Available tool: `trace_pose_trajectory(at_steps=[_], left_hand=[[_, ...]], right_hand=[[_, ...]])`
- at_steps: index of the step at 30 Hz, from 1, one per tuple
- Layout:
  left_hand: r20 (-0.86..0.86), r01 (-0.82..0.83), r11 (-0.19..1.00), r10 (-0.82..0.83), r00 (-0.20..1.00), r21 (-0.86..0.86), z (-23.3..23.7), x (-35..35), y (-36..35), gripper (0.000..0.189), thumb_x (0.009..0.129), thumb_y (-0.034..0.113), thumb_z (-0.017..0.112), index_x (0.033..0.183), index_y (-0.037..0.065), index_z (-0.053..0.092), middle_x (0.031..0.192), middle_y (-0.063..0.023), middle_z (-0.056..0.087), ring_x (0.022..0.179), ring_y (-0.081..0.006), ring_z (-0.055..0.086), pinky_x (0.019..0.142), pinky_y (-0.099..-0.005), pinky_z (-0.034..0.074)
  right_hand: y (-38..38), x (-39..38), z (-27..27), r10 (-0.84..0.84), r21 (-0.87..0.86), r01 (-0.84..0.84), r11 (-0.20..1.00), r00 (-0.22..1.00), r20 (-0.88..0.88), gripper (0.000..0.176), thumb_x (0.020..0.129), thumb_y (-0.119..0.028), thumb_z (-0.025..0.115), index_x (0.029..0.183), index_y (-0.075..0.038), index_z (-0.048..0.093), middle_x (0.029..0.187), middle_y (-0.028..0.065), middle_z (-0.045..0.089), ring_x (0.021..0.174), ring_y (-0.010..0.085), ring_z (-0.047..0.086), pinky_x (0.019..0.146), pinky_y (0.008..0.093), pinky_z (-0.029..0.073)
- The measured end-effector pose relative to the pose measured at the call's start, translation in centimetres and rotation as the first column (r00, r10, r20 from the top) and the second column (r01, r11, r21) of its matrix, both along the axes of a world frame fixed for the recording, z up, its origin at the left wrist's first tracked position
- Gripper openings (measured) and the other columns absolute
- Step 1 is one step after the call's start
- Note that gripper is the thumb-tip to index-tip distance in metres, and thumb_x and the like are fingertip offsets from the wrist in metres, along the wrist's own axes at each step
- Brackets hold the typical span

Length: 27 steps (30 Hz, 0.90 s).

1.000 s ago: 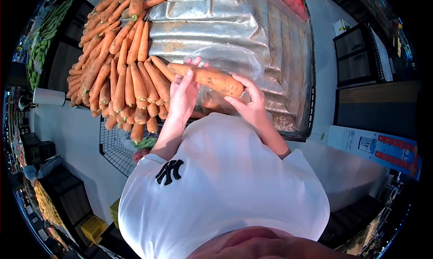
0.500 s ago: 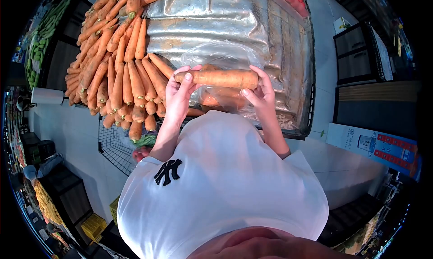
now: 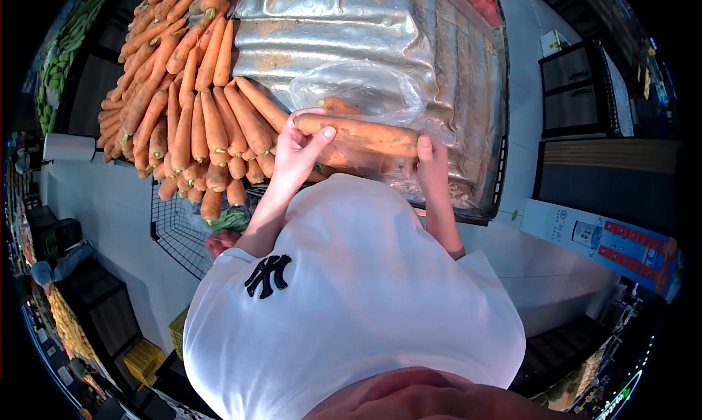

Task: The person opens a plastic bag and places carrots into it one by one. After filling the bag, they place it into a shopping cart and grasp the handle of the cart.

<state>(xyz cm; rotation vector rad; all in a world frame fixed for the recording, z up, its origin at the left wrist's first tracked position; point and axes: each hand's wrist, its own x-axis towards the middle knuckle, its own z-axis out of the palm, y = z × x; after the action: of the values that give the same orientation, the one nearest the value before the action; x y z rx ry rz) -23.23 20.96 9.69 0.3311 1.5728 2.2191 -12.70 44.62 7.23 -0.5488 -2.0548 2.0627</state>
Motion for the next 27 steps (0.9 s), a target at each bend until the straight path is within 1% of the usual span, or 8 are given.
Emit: trace_pose_trajectory(at_steps=[3, 6, 9, 12, 13, 19, 22, 27], left_hand=[[-0.061, 0.012, 0.999, -0.009, 0.998, 0.051, 0.3, 0.1, 0.3, 0.035, 0.097, 0.004, 0.064, 0.127, 0.003, 0.048, 0.120, -0.0157, 0.066, 0.112, -0.0174, 0.063, 0.096, -0.0319, 0.051], [-0.102, 0.005, 0.999, 0.001, 0.995, 0.053, -0.3, -0.1, 0.3, 0.036, 0.097, 0.003, 0.064, 0.128, 0.004, 0.046, 0.123, -0.0173, 0.065, 0.114, -0.0179, 0.062, 0.098, -0.0322, 0.049], [-0.125, -0.014, 1.000, 0.015, 0.992, 0.006, -0.3, 0.0, 0.3, 0.041, 0.096, 0.005, 0.065, 0.132, 0.005, 0.045, 0.123, -0.0157, 0.065, 0.115, -0.0168, 0.061, 0.097, -0.0312, 0.049], [-0.161, -0.008, 0.987, -0.017, 0.987, -0.158, 0.0, 0.5, 0.4, 0.046, 0.095, 0.009, 0.068, 0.135, 0.004, 0.045, 0.125, -0.0140, 0.063, 0.114, -0.0153, 0.060, 0.097, -0.0302, 0.049], [-0.167, 0.017, 0.978, -0.053, 0.984, -0.208, 0.3, 0.6, 0.4, 0.048, 0.095, 0.011, 0.069, 0.137, 0.004, 0.045, 0.126, -0.0133, 0.062, 0.113, -0.0148, 0.061, 0.096, -0.0299, 0.050], [-0.438, -0.116, 0.835, -0.159, 0.885, -0.538, 1.6, 0.7, 0.9, 0.058, 0.087, 0.019, 0.076, 0.139, 0.009, 0.052, 0.144, -0.0110, 0.051, 0.087, -0.0236, 0.072, 0.073, -0.0357, 0.059], [-0.485, -0.181, 0.683, -0.284, 0.827, -0.708, 0.8, 0.1, 0.3, 0.060, 0.085, 0.019, 0.077, 0.139, 0.010, 0.053, 0.141, -0.0111, 0.055, 0.085, -0.0200, 0.073, 0.073, -0.0299, 0.057], [-0.602, -0.228, 0.705, -0.340, 0.722, -0.672, -0.9, 0.1, -0.1, 0.033, 0.088, 0.014, 0.069, 0.120, 0.008, 0.064, 0.114, -0.0101, 0.068, 0.084, -0.0286, 0.071, 0.072, -0.0385, 0.057]], right_hand=[[0.8, 0.4, -0.1, 0.073, -0.111, -0.055, 0.992, 0.985, 0.159, 0.054, 0.101, -0.049, 0.054, 0.081, 0.000, 0.062, 0.063, 0.0041, 0.058, 0.043, 0.0117, 0.050, 0.040, 0.0286, 0.037], [1.4, 0.5, -0.5, 0.234, -0.180, -0.208, 0.961, 0.962, 0.138, 0.053, 0.101, -0.049, 0.055, 0.094, 0.002, 0.063, 0.072, 0.0054, 0.062, 0.047, 0.0121, 0.054, 0.044, 0.0271, 0.041], [-0.3, 0.0, -0.4, 0.151, -0.143, -0.164, 0.976, 0.984, -0.096, 0.051, 0.099, -0.047, 0.059, 0.109, 0.003, 0.061, 0.083, 0.0061, 0.065, 0.059, 0.0130, 0.060, 0.055, 0.0256, 0.047], [0.4, 0.1, -0.7, 0.035, -0.089, -0.051, 0.995, 0.983, -0.178, 0.056, 0.096, -0.045, 0.065, 0.123, 0.003, 0.056, 0.097, 0.0069, 0.065, 0.083, 0.0145, 0.064, 0.074, 0.0263, 0.050], [0.4, 0.0, -0.6, -0.116, -0.132, 0.089, 0.987, 0.971, -0.208, 0.056, 0.093, -0.040, 0.070, 0.126, 0.003, 0.055, 0.106, 0.0084, 0.064, 0.100, 0.0154, 0.061, 0.087, 0.0288, 0.048], [3.5, -0.8, 3.7, -0.184, 0.035, 0.228, 0.973, 0.857, -0.481, 0.055, 0.092, -0.030, 0.070, 0.131, 0.005, 0.052, 0.118, 0.0111, 0.062, 0.107, 0.0174, 0.059, 0.097, 0.0308, 0.044], [4.4, -1.9, 5.1, -0.172, 0.077, 0.257, 0.963, 0.812, -0.557, 0.055, 0.093, -0.026, 0.070, 0.132, 0.007, 0.051, 0.120, 0.0126, 0.062, 0.108, 0.0178, 0.059, 0.098, 0.0312, 0.044], [2.6, -4.7, 7.8, -0.164, -0.002, 0.229, 0.973, 0.690, -0.705, 0.057, 0.095, -0.021, 0.067, 0.140, 0.006, 0.043, 0.124, 0.0167, 0.061, 0.115, 0.0236, 0.060, 0.101, 0.0357, 0.047]])
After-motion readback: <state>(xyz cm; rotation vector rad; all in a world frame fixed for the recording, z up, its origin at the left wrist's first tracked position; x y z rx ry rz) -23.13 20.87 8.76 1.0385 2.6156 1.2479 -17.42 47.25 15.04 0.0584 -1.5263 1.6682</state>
